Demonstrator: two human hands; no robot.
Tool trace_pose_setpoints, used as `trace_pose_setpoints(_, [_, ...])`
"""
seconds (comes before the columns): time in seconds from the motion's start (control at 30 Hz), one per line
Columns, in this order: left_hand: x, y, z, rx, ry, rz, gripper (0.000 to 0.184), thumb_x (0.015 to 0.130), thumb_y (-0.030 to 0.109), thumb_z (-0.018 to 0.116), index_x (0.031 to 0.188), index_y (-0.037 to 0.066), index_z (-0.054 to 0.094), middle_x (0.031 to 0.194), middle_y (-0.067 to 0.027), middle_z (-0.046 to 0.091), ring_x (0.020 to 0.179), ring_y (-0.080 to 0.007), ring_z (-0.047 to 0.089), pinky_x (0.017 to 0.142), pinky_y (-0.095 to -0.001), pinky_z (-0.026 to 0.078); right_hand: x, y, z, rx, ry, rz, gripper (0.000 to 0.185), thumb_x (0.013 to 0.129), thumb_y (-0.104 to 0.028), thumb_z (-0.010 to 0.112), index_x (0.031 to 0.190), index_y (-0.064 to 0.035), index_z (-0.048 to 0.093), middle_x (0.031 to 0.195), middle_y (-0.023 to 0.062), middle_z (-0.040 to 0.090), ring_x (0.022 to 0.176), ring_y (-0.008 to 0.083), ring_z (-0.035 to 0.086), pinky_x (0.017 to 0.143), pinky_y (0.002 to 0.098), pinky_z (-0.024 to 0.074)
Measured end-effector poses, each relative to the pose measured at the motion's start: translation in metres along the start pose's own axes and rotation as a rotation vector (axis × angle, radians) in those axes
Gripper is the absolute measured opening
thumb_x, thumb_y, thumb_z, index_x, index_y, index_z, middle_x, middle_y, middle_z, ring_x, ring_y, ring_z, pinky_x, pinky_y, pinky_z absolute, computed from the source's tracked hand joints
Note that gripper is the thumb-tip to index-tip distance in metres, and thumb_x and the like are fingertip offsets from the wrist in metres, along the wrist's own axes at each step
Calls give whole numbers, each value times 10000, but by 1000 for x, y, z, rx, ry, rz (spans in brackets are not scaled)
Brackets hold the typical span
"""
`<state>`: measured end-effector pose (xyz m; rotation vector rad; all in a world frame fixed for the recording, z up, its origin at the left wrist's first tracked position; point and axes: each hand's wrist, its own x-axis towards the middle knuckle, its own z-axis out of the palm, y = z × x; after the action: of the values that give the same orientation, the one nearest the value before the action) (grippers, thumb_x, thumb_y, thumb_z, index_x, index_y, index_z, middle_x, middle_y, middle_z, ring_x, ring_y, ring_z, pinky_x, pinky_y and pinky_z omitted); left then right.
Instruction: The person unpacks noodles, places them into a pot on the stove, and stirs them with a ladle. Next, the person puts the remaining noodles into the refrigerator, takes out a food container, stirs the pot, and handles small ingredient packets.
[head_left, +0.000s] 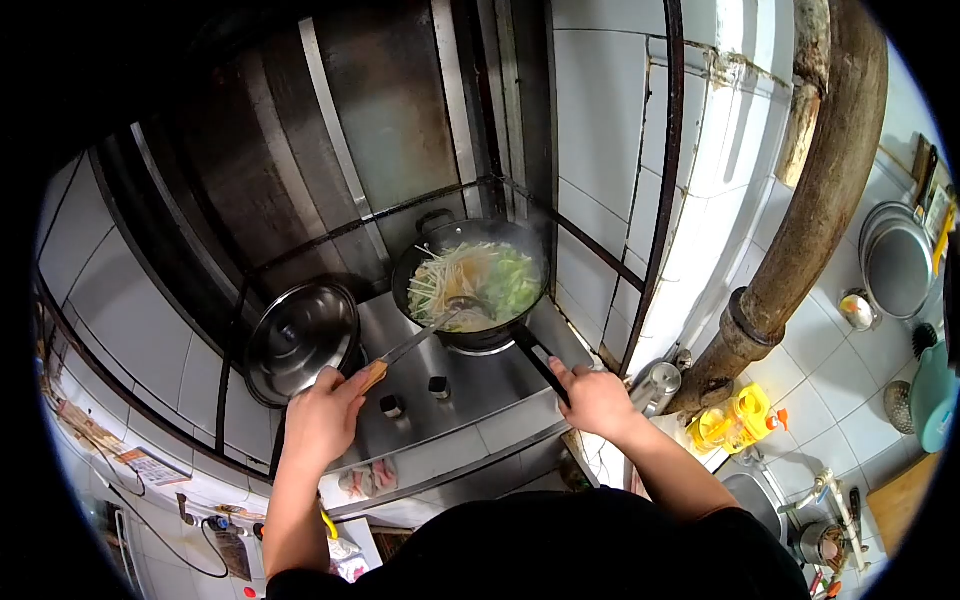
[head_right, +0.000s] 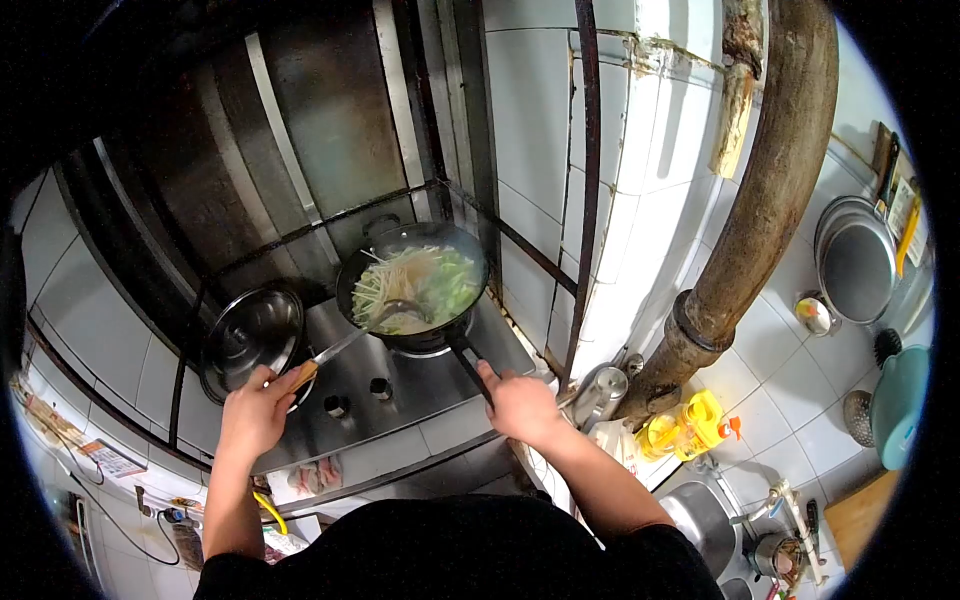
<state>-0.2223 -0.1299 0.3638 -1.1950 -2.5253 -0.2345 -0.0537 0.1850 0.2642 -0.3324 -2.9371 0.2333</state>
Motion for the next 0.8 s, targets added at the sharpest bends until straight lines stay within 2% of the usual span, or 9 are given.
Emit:
trace_pose_setpoints(0.17, [9,8,32,-68,-79,-9,355,842,162,621,1197,188,620,885,-111,562,725,-338,627,638,-435,517,1,0,-3,21,-37,6,638,788,-194,605,1385,-52,428,921,198,624,783,349,654,684,432,533])
trace_pose_setpoints(0.3, [19,18,78,-127,-90,-9,397,861,166,592,1257,184,567,886,-163,579,729,-365,638,638,-462,527,1,-1,-7,4,-89,15,658,788,-194,608,1400,-55,412,948,206,614,804,347,652,695,432,531])
trace_pose_setpoints(0.43, [38,39,92,-94,-151,-54,459,877,171,567,1329,187,495,861,-200,613,729,-384,644,646,-461,532,-1,-2,-10,13,-82,17,663,788,-199,610,1404,-57,407,979,209,610,822,346,653,709,432,529])
trace_pose_setpoints(0.57, [61,36,118,-82,-126,-109,452,900,198,541,1348,182,484,859,-201,618,743,-385,651,663,-462,536,1,-1,-6,7,-95,27,659,793,-210,613,1400,-55,408,993,200,616,835,347,652,721,431,528])
trace_pose_setpoints(0.8, [79,8,122,-135,-44,-189,424,913,202,521,1331,133,506,905,-219,639,795,-394,649,720,-486,526,1,-3,-7,-16,-73,23,655,788,-225,630,1387,-60,420,987,188,631,839,340,657,717,433,532])
